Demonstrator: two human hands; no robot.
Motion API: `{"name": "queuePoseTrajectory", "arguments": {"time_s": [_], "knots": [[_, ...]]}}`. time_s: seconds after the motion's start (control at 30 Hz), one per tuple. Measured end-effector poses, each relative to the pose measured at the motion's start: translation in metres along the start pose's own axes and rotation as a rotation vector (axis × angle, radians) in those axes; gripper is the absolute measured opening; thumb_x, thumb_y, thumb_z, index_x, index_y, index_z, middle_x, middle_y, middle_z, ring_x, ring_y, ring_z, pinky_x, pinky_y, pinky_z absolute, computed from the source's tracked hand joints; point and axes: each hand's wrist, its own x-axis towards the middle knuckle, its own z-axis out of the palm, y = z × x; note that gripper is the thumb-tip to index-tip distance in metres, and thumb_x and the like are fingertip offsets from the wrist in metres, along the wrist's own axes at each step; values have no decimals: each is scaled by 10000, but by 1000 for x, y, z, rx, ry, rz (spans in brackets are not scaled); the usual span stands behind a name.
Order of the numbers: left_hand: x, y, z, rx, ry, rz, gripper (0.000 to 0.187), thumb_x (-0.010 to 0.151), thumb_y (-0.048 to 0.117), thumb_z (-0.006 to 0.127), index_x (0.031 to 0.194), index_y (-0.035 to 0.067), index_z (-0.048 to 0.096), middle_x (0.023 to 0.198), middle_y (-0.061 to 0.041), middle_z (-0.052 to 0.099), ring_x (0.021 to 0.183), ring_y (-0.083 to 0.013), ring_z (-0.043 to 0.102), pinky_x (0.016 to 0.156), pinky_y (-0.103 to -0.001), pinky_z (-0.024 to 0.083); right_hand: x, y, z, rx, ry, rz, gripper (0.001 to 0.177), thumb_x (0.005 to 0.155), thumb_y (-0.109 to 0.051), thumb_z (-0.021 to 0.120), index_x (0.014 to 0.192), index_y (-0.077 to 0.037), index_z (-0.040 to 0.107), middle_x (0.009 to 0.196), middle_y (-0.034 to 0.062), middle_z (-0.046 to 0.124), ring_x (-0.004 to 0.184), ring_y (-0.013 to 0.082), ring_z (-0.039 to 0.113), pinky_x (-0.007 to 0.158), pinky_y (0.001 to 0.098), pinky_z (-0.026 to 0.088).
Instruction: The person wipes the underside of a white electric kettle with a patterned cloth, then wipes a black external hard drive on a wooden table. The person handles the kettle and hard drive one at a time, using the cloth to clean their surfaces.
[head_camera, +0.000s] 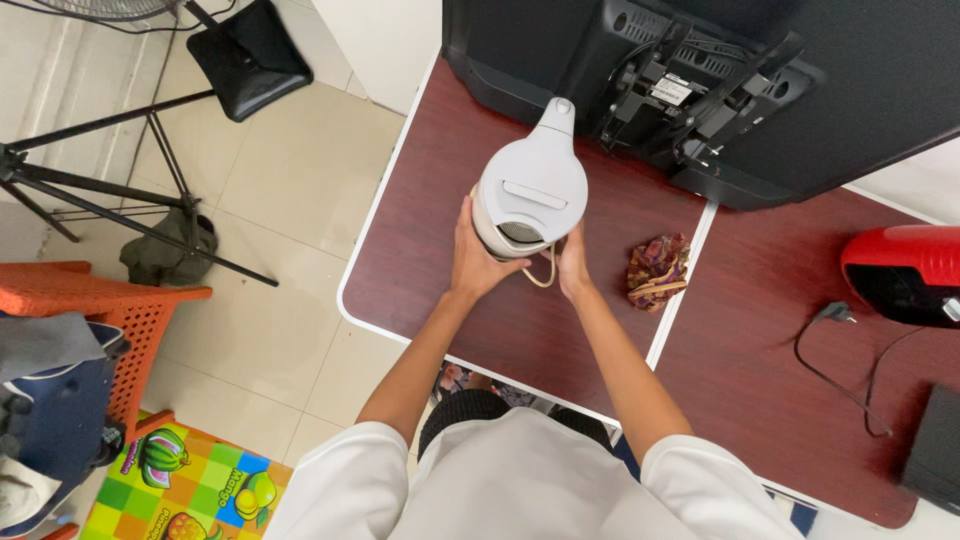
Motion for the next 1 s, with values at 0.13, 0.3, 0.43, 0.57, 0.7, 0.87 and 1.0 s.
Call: {"name": "queuePoseTrajectory", "arguments": {"time_s": [0.13, 0.3, 0.43, 0.57, 0.7, 0.87, 1.0], "knots": [[2, 0, 7, -48, 116, -43, 1487, 491, 245, 1052, 1596, 15, 83, 1587, -258, 303, 1475, -423, 317, 1204, -511, 340, 19, -3, 0, 7, -28, 16, 813, 950, -716, 258, 1602, -235, 190, 1611, 102, 334, 1471, 330, 365, 1094, 603, 429], [22, -15, -16, -41, 124, -5, 1476, 520, 241, 1053, 1606, 27, 77, 1587, -258, 330, 1480, -420, 348, 1209, -499, 352, 40, 4, 17, -29, -70, -24, 786, 986, -694, 275, 1589, -192, 232, 1610, 121, 348, 1479, 329, 361, 1105, 608, 432], [40, -27, -33, -21, 129, 24, 1486, 517, 252, 1062, 1611, 39, 79, 1601, -249, 331, 1487, -415, 350, 1216, -493, 355, 59, 8, 35, -22, -10, -89, 600, 1059, -486, 339, 1575, -183, 286, 1558, 109, 409, 1380, 304, 479, 1047, 502, 505], [48, -29, -37, -1, 110, -25, 1514, 503, 286, 1052, 1608, 33, 49, 1600, -252, 300, 1481, -425, 324, 1206, -493, 349, 77, 9, 41, -221, 153, -92, 418, 1072, -216, 438, 1474, -115, 493, 1333, 124, 641, 1170, 289, 650, 916, 393, 562], [50, -29, -38, 122, 101, -42, 1551, 479, 389, 1052, 1590, 15, 36, 1604, -268, 257, 1488, -444, 266, 1209, -504, 309, 89, 9, 39, -396, 174, -299, 387, 1009, -37, 465, 1370, -35, 607, 1277, 140, 717, 1186, 241, 685, 986, 344, 522], [55, -30, -43, 222, 88, 23, 1556, 478, 470, 1042, 1583, 2, 51, 1607, -282, 226, 1507, -453, 208, 1229, -527, 259, 94, 10, 39, -448, 196, -244, 379, 1010, -46, 476, 1361, -37, 617, 1274, 158, 724, 1176, 245, 693, 991, 338, 517], [50, -27, -47, 240, 102, 73, 1533, 506, 473, 1025, 1596, 8, 53, 1620, -296, 195, 1502, -460, 214, 1228, -534, 268, 90, 9, 29, -547, 217, -183, 362, 1035, -149, 539, 1375, -36, 587, 1275, 155, 707, 1147, 241, 682, 956, 346, 522]]}}
